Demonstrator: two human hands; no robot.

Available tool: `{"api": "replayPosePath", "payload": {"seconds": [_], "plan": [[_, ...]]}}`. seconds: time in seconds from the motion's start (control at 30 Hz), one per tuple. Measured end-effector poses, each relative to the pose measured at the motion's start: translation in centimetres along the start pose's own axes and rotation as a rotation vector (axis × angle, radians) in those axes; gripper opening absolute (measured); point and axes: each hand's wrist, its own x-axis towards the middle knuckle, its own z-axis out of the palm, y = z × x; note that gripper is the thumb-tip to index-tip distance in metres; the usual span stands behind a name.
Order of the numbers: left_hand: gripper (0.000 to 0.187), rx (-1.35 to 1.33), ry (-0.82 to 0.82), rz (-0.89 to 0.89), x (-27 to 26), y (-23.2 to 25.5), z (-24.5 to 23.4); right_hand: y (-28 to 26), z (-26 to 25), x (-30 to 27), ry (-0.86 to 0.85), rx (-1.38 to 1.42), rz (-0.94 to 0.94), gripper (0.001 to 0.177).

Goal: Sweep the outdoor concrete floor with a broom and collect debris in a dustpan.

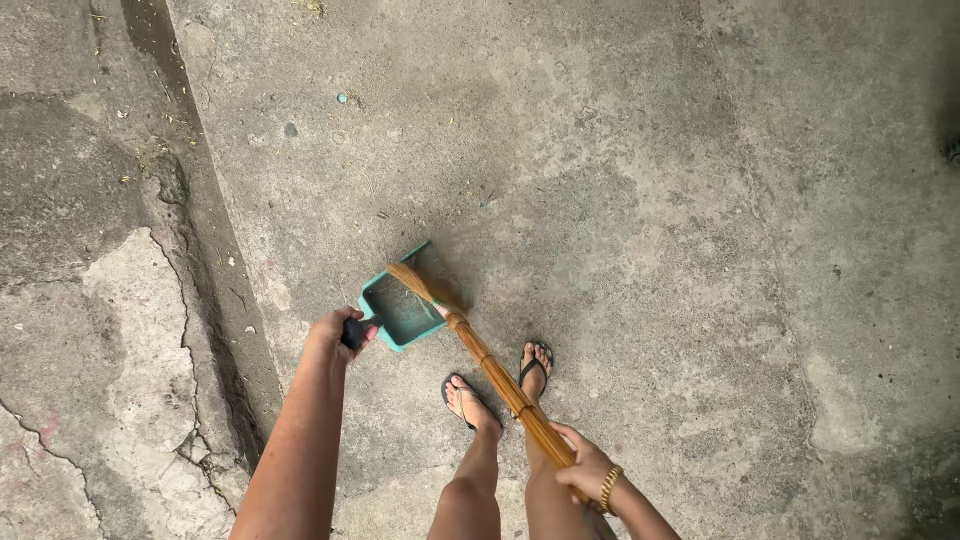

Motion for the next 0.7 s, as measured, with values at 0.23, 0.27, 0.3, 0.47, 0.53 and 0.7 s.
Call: {"api": "replayPosePath", "payload": {"seconds": [0.23, 0.27, 0.3, 0.47, 0.53, 0.7], "plan": [[0.019, 0.017, -0.012, -0.001, -0.1, -0.6, -0.2, 0.9, -3.8, -0.4, 0.179, 0.043, 0.036, 0.098], [0.019, 0.017, -0.013, -0.001, -0.1, -0.8, 0.0, 0.1, -2.6, 1.4, 0.180, 0.043, 0.036, 0.098], [0.019, 0.011, -0.011, 0.006, -0.2, -1.0, 0.1, -0.7, -1.4, 3.4, 0.198, 0.007, 0.053, 0.096], [0.019, -0.034, -0.023, 0.022, 0.0, -0.9, -0.2, -2.6, 3.5, 5.7, 0.145, -0.024, 0.062, 0.096], [0.020, -0.040, -0.044, 0.025, 0.4, -0.6, -0.9, -3.5, 3.2, 2.6, 0.031, -0.054, 0.032, 0.097], [0.027, -0.009, -0.044, -0.018, -2.0, 2.4, -2.4, 1.2, -5.9, -1.3, 0.062, 0.057, 0.023, 0.099]]}}
